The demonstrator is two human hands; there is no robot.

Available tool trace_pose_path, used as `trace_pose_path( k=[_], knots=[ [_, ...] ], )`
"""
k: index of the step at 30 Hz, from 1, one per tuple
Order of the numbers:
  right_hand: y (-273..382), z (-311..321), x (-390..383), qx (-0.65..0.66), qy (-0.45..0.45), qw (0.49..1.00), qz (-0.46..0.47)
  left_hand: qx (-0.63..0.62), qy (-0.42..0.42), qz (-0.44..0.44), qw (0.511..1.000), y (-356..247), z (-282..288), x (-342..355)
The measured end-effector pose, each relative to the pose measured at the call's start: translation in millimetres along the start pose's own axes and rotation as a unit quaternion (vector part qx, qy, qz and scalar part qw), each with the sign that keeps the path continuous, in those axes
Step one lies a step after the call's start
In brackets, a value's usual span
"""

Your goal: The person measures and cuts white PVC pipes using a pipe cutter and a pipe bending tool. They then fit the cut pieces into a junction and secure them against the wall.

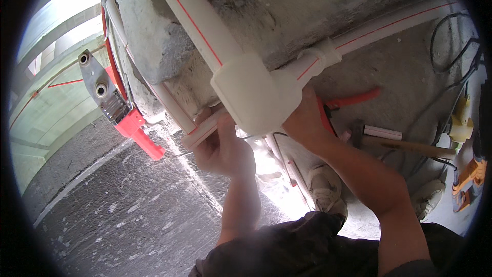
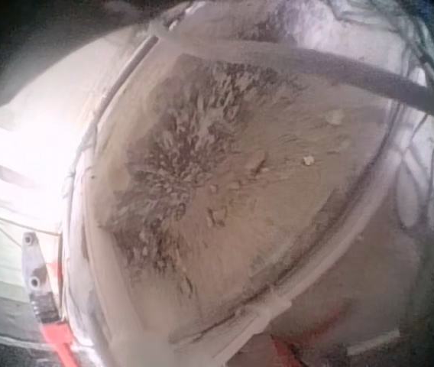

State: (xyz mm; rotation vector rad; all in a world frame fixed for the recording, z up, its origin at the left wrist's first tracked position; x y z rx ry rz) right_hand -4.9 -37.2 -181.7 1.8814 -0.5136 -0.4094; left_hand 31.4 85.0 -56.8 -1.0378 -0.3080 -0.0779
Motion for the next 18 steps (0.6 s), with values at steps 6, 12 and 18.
trace_pose_path(
  k=[6, 12, 18],
  knots=[
    [12, 7, 2, -0.022, 0.005, 1.000, 0.014, 0.004, -0.003, -0.056, 0.998, -9, -12, 1],
    [17, 7, 2, -0.007, -0.014, 0.998, 0.057, 0.005, -0.002, -0.093, 0.996, 0, -4, 4],
    [1, 2, -3, -0.047, -0.003, 0.998, 0.035, -0.012, 0.009, 0.020, 1.000, 0, -1, -3]
  ],
)
Point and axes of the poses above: each hand's wrist, its own x-axis towards the middle knuckle, its own z-axis out of the back of the hand, y = z × x, the point moved 5 cm from there along x, towards the middle knuckle, and after that the axes turned 10 degrees about z, right-handed, at the moved point
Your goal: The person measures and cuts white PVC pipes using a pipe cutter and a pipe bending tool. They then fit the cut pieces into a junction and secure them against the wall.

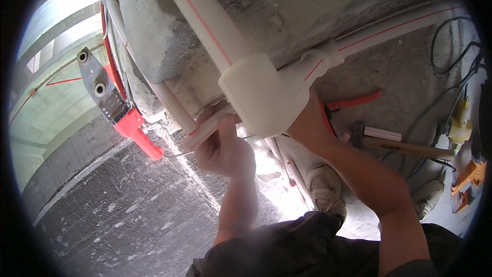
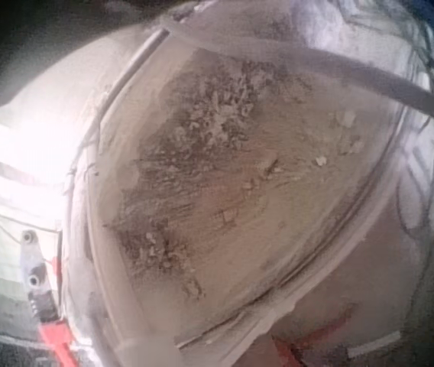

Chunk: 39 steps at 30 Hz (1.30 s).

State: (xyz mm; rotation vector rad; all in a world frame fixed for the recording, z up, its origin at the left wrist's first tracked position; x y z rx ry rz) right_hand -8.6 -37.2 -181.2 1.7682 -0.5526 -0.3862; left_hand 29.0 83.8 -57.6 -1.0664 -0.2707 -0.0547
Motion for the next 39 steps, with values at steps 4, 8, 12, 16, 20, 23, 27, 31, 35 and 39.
trace_pose_path(
  k=[4, 8, 12, 16, 20, 23, 27, 31, 35, 39],
  knots=[
    [-4, -2, 0, 0.005, -0.027, 0.999, 0.042, -0.019, 0.024, 0.056, 0.998, -15, -13, -4],
    [0, -1, 2, 0.070, -0.045, 0.996, 0.023, -0.066, 0.044, 0.051, 0.996, -11, -15, -4],
    [7, -1, 8, 0.176, -0.031, 0.980, -0.090, -0.108, 0.044, 0.030, 0.993, -16, -18, -6],
    [11, 2, 8, 0.183, -0.048, 0.978, -0.085, -0.105, 0.071, 0.009, 0.992, -15, -17, -6],
    [3, 5, 6, 0.121, -0.018, 0.990, -0.073, -0.069, 0.061, 0.007, 0.996, -18, -17, -8],
    [4, 3, 6, 0.075, -0.029, 0.994, -0.067, -0.036, 0.035, -0.016, 0.999, -18, -17, -6],
    [-9, -3, 6, 0.145, -0.033, 0.984, -0.101, -0.001, 0.017, -0.032, 0.999, -21, -25, -6],
    [-8, -1, 4, 0.140, -0.042, 0.984, -0.098, 0.004, 0.012, -0.024, 1.000, -20, -27, -7],
    [-13, -4, 4, 0.170, -0.058, 0.978, -0.105, 0.029, -0.014, 0.023, 0.999, -24, -31, -9],
    [-4, -1, 5, 0.146, -0.021, 0.985, -0.091, 0.046, -0.014, 0.021, 0.999, -24, -26, -12]
  ],
)
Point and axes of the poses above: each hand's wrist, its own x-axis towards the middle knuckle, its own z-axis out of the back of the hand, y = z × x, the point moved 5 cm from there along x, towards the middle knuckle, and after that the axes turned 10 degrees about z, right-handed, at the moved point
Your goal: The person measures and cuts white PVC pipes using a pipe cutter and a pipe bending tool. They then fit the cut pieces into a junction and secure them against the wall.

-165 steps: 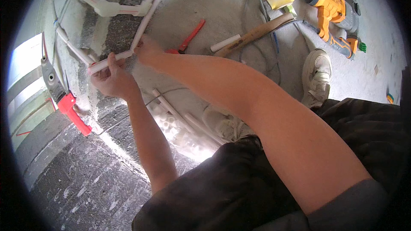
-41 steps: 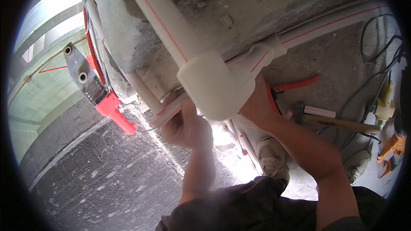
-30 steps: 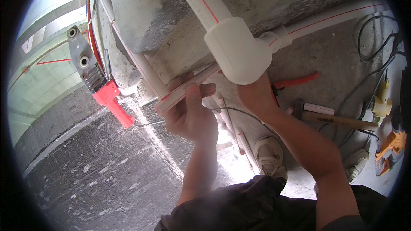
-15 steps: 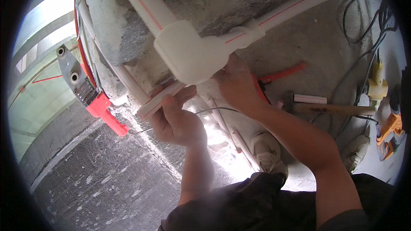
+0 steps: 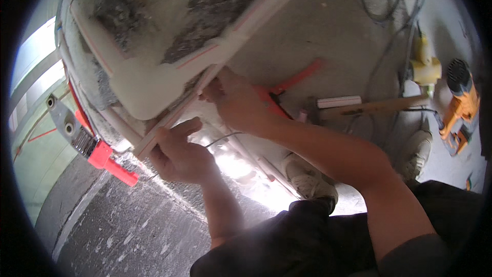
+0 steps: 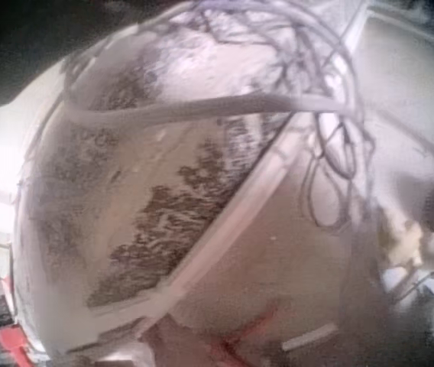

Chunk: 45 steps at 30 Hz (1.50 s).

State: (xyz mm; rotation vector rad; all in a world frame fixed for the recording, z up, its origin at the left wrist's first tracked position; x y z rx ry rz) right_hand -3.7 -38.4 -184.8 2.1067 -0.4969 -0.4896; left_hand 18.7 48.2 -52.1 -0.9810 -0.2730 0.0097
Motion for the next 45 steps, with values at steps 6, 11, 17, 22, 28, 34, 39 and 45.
trace_pose_path(
  k=[6, 11, 17, 22, 28, 34, 39, 45],
  knots=[
    [-32, -6, 3, 0.017, -0.012, 0.999, 0.025, -0.033, 0.001, 0.022, 0.999, 2, -3, -2],
    [-20, -2, 5, 0.016, 0.010, 1.000, 0.015, -0.109, 0.026, -0.001, 0.994, -1, -8, -6],
    [-17, 0, 7, -0.090, 0.008, 0.994, 0.064, -0.033, 0.011, 0.009, 0.999, -3, -4, -5],
    [-16, -1, 9, -0.033, -0.014, 0.999, 0.017, -0.085, 0.033, -0.030, 0.995, 4, -4, 3],
    [-20, -2, 12, -0.022, -0.030, 0.999, 0.026, -0.091, 0.036, -0.043, 0.994, 5, -7, 1],
    [-17, -1, 11, -0.130, 0.023, 0.990, 0.051, -0.053, 0.004, -0.021, 0.998, 9, -1, 1],
    [-21, 3, 10, -0.055, 0.049, 0.997, 0.018, -0.108, 0.043, -0.010, 0.993, 2, -8, -4],
    [-20, 2, 9, -0.023, 0.059, 0.998, 0.014, -0.112, 0.035, -0.011, 0.993, 5, -9, -2]
  ],
)
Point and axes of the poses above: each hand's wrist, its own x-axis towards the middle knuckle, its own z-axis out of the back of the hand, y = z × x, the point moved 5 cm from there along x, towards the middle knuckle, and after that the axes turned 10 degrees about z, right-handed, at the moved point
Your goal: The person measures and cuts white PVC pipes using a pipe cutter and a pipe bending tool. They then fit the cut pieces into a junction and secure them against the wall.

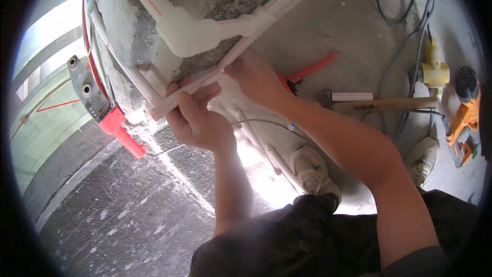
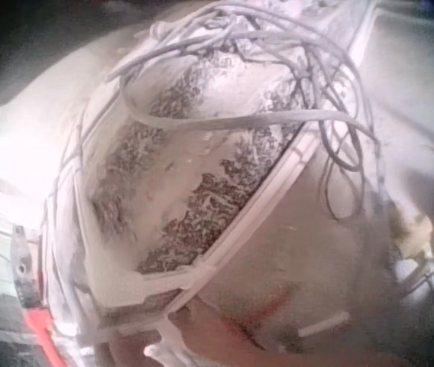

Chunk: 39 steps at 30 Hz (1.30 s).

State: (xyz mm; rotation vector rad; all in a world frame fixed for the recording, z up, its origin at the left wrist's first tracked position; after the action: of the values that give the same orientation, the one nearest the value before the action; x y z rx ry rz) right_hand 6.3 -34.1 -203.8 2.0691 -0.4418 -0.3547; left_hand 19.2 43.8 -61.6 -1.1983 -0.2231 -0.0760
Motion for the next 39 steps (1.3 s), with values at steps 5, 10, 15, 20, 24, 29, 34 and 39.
trace_pose_path(
  k=[5, 10, 15, 20, 24, 29, 34, 39],
  knots=[
    [14, -2, -7, 0.053, -0.043, 0.998, -0.005, -0.030, -0.015, -0.001, 0.999, 3, 5, 4],
    [9, 1, -9, 0.030, -0.032, 0.997, -0.058, -0.041, -0.015, -0.035, 0.998, 11, 4, 5],
    [24, 5, -7, -0.073, 0.019, 0.996, -0.042, -0.002, -0.042, -0.044, 0.998, 15, 17, 10],
    [32, 8, -9, -0.045, 0.016, 0.999, -0.018, -0.007, -0.021, -0.026, 0.999, 20, 22, 9],
    [36, 10, -6, -0.020, 0.008, 0.999, -0.025, -0.157, 0.089, 0.023, 0.983, 24, 24, 6],
    [36, 8, -4, -0.046, 0.039, 0.998, -0.025, -0.087, 0.094, -0.025, 0.991, 14, 23, 6],
    [26, 7, -10, -0.093, -0.006, 0.994, 0.058, -0.215, 0.104, 0.050, 0.970, 36, 31, 7],
    [15, 9, -14, -0.155, 0.031, 0.986, 0.061, -0.097, 0.102, -0.002, 0.990, 15, 26, 0]
  ],
)
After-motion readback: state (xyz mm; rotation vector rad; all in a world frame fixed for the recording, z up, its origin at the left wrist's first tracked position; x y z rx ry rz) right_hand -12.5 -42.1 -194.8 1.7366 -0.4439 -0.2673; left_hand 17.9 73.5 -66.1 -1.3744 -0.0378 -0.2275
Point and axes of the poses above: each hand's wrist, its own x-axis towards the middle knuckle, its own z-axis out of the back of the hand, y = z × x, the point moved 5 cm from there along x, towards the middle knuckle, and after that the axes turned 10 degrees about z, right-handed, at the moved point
